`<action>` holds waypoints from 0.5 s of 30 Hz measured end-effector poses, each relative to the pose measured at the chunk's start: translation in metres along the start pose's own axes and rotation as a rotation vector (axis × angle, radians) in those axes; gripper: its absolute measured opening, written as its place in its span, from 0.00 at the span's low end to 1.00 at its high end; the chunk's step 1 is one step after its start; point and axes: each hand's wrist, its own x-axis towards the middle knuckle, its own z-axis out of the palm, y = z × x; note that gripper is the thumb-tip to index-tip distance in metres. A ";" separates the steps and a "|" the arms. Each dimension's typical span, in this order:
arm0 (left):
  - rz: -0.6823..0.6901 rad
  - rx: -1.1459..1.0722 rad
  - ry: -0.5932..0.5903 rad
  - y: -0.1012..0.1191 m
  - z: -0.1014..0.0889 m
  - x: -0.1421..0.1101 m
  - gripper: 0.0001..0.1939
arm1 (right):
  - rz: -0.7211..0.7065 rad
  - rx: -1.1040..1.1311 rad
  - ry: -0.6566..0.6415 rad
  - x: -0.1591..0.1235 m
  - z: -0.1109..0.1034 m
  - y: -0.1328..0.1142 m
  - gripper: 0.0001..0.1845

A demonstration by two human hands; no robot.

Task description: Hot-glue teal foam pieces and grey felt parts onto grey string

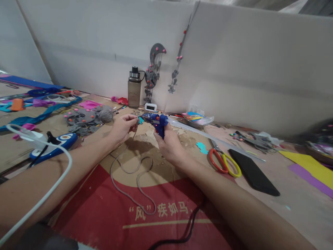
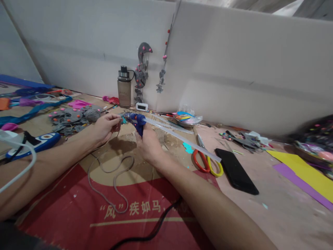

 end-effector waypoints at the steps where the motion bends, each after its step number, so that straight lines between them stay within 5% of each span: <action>1: -0.006 -0.001 -0.002 0.000 0.000 -0.001 0.08 | 0.001 0.000 0.000 0.000 0.000 0.000 0.19; 12: 0.005 0.024 -0.017 0.001 0.000 -0.002 0.07 | -0.022 0.066 0.057 0.002 0.001 0.005 0.16; 15: -0.002 0.017 0.007 0.000 -0.001 0.000 0.07 | 0.090 0.226 0.083 0.007 0.001 0.015 0.13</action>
